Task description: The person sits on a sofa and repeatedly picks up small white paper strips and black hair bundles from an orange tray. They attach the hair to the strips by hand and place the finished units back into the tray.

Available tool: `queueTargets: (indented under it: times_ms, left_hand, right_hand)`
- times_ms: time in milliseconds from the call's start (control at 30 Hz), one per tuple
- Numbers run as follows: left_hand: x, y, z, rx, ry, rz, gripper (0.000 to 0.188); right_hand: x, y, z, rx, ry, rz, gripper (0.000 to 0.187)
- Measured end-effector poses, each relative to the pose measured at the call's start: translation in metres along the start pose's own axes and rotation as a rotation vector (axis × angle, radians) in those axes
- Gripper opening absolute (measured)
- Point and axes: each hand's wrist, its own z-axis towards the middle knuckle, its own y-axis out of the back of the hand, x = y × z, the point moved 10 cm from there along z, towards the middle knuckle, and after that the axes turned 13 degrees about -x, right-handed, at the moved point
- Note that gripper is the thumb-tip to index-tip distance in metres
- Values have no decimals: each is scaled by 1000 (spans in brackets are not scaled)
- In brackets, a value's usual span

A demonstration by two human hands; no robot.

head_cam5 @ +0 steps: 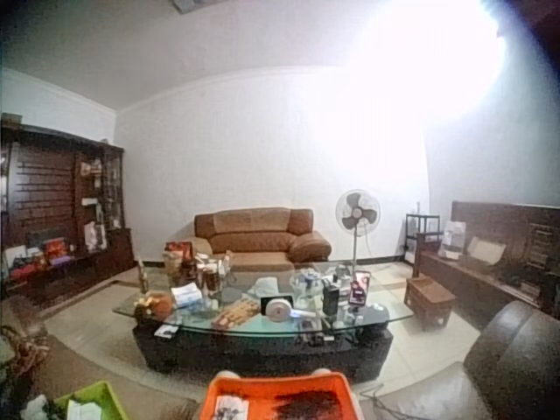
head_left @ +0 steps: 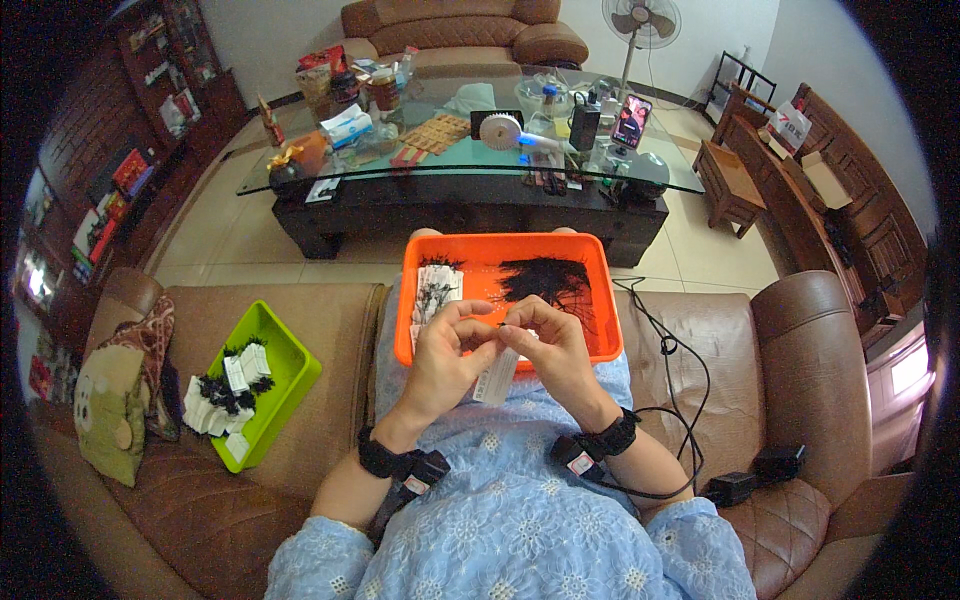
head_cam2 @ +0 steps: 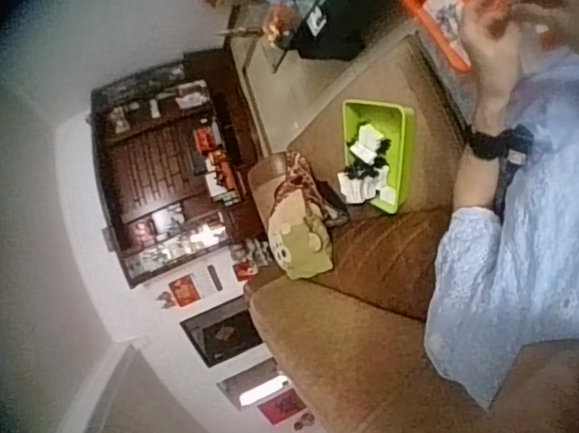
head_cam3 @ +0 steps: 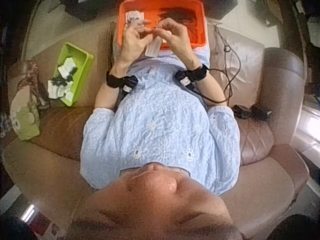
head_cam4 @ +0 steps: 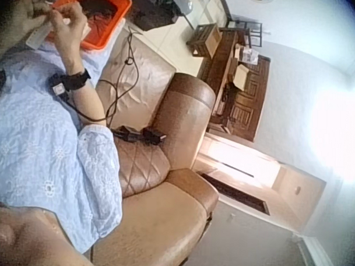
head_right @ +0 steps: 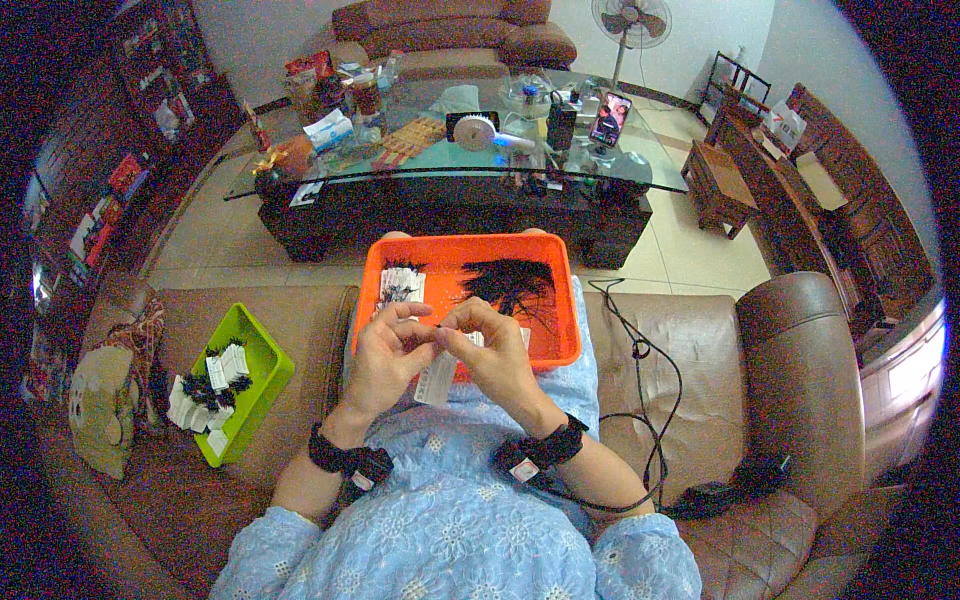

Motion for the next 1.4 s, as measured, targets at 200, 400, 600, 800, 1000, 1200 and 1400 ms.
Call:
queueTargets:
  times_ms: [200, 400, 600, 800, 1000, 1200, 1400]
  left_hand:
    - [-1, -5, -4, 32, -10, 14, 37]
    - [-10, 1, -1, 25, -67, 9, 29]
    - [-50, 12, -1, -60, -453, 396, 12]
    - [-80, -3, -11, 46, -827, 602, 10]
    - [-85, -8, -18, 47, -967, 701, 11]
    - [-86, -8, -18, 19, -976, 709, 10]
    - [-88, -9, -19, -14, -1013, 739, 9]
  right_hand:
    - [1, -3, -2, -23, -96, 144, 7]
    - [-3, -8, -1, 20, -222, 249, 9]
    - [-1, -10, 0, 92, -181, 105, 13]
    - [1, -11, 1, 129, -106, -31, 16]
    - [-9, -14, -4, 155, -227, -26, 12]
    - [-4, -20, -4, 175, -222, 16, 12]
    - [2, -22, -4, 168, -208, 30, 11]
